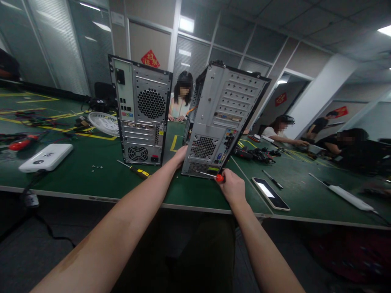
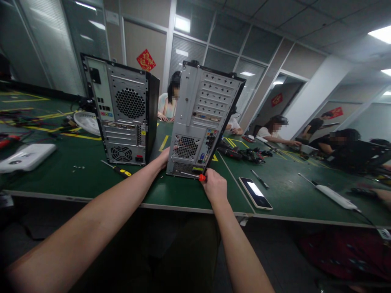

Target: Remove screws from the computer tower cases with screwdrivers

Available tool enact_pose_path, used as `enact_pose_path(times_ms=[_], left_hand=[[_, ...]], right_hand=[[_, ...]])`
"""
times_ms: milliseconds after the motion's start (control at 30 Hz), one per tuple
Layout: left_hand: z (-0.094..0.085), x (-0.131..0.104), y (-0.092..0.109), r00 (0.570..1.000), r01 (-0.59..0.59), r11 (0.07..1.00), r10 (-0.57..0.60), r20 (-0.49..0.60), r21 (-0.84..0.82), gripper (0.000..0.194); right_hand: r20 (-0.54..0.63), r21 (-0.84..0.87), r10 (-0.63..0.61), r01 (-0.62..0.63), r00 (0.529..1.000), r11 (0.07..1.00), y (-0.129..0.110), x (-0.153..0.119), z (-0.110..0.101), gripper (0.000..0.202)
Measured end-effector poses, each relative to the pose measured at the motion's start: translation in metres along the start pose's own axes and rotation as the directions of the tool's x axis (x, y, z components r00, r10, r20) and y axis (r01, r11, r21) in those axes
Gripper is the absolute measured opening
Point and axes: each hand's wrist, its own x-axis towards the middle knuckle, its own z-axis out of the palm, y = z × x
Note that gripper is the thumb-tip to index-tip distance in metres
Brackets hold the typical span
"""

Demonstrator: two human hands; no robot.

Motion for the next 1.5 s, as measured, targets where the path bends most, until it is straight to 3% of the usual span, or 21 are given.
enact_pose_path(times_ms=[133,300,333,367,433,567,633,900,1200,1500], left_hand=[[-0.001,0.002,-0.003,0.999,0.033,0.999,-0.032,0.012,-0.019,0.035],[-0.001,0.005,-0.004,1.000,0.014,1.000,-0.014,-0.005,-0.012,0.040],[-0.001,0.006,-0.004,1.000,0.015,1.000,-0.015,-0.001,-0.008,0.041],[-0.001,0.006,-0.004,1.000,0.019,1.000,-0.019,0.008,-0.003,0.042],[-0.001,0.005,-0.002,0.999,0.031,0.999,-0.031,0.022,0.006,0.042],[-0.001,0.002,0.000,0.999,0.047,0.999,-0.047,0.011,0.008,0.041],[-0.001,0.001,0.001,0.999,0.049,0.999,-0.049,0.014,0.003,0.039],[0.000,0.004,-0.003,0.998,0.053,0.998,-0.053,-0.020,-0.023,0.034],[-0.001,0.002,0.000,0.998,0.060,0.998,-0.060,-0.009,-0.011,0.036],[-0.001,0.001,0.000,0.999,0.043,0.998,-0.043,-0.001,-0.037,0.038]], right_hand=[[-0.042,0.049,0.144,-0.142,0.989,0.989,-0.003,-0.007,-0.007,0.034],[-0.080,0.126,0.369,-0.358,0.926,0.925,-0.009,-0.025,-0.024,0.047],[-0.064,0.166,0.426,-0.412,0.902,0.896,-0.009,-0.029,-0.028,0.051],[-0.012,0.279,0.543,-0.519,0.840,0.808,-0.009,-0.034,-0.033,0.055],[0.045,0.342,0.593,-0.570,0.804,0.747,-0.008,-0.043,-0.041,0.050],[0.171,0.426,0.593,-0.602,0.787,0.676,-0.006,-0.062,-0.059,0.025],[0.196,0.446,0.587,-0.604,0.786,0.660,-0.009,-0.068,-0.071,0.023],[0.035,0.313,0.567,-0.547,0.823,0.776,-0.031,-0.072,-0.116,0.040],[-0.010,0.205,0.485,-0.473,0.874,0.857,-0.032,-0.071,-0.115,0.047],[-0.018,0.198,0.488,-0.475,0.873,0.857,-0.036,-0.069,-0.110,0.046]])
